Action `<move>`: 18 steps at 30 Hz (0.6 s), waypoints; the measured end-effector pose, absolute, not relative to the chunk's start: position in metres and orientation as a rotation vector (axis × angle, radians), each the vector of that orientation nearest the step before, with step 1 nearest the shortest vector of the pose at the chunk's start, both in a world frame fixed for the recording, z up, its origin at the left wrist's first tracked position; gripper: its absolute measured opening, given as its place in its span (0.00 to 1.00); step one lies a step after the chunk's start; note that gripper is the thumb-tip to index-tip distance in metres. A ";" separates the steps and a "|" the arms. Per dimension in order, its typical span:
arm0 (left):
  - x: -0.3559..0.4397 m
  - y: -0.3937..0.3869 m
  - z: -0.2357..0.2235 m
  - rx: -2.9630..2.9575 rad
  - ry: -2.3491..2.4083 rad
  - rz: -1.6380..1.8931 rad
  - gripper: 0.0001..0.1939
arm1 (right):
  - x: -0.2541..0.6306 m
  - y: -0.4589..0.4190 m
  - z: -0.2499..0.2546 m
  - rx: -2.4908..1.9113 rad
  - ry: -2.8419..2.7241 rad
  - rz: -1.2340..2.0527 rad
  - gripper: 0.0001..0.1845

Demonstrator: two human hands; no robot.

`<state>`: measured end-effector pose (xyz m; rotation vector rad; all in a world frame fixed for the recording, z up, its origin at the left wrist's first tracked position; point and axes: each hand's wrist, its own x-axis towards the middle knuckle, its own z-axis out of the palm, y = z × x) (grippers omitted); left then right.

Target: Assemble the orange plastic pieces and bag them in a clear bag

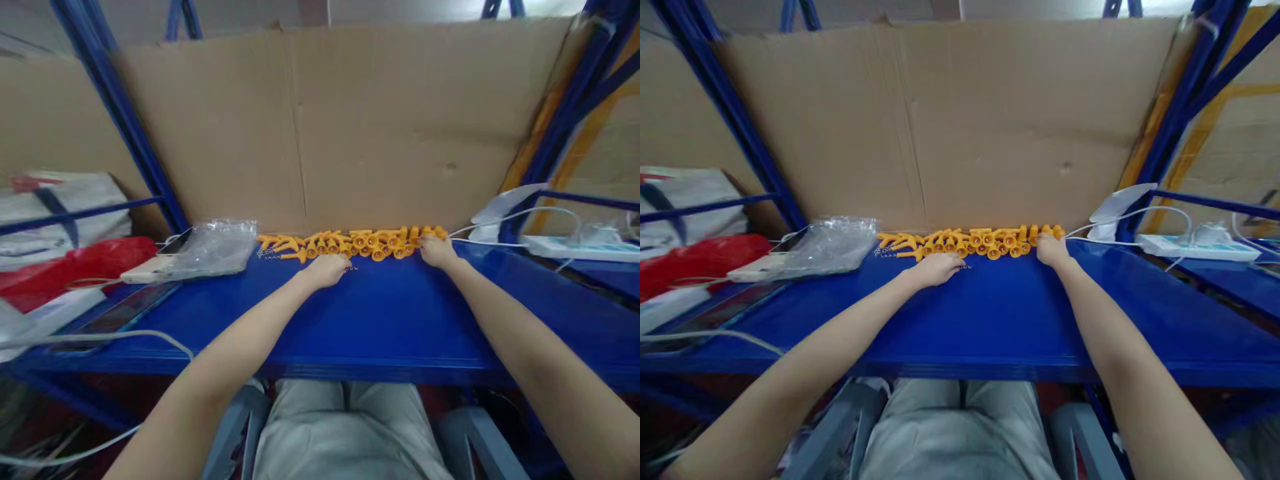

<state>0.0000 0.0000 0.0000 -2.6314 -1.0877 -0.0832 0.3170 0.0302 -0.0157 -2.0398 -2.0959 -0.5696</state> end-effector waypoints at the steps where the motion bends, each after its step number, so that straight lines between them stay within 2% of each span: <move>1: 0.001 -0.001 0.000 -2.629 -1.080 -0.096 0.17 | 0.317 0.030 -0.015 -2.026 -2.102 -0.574 0.25; 12: 0.001 -0.004 0.005 -2.671 -1.039 -0.194 0.16 | 0.308 0.016 0.003 -2.063 -2.031 -0.625 0.23; 15: -0.008 -0.003 0.015 -2.668 -1.179 -0.143 0.15 | 0.304 0.015 0.005 -2.129 -1.986 -0.617 0.22; 18: -0.019 0.000 0.024 -2.622 -1.392 -0.094 0.19 | 0.300 0.016 0.006 -2.169 -1.898 -0.561 0.18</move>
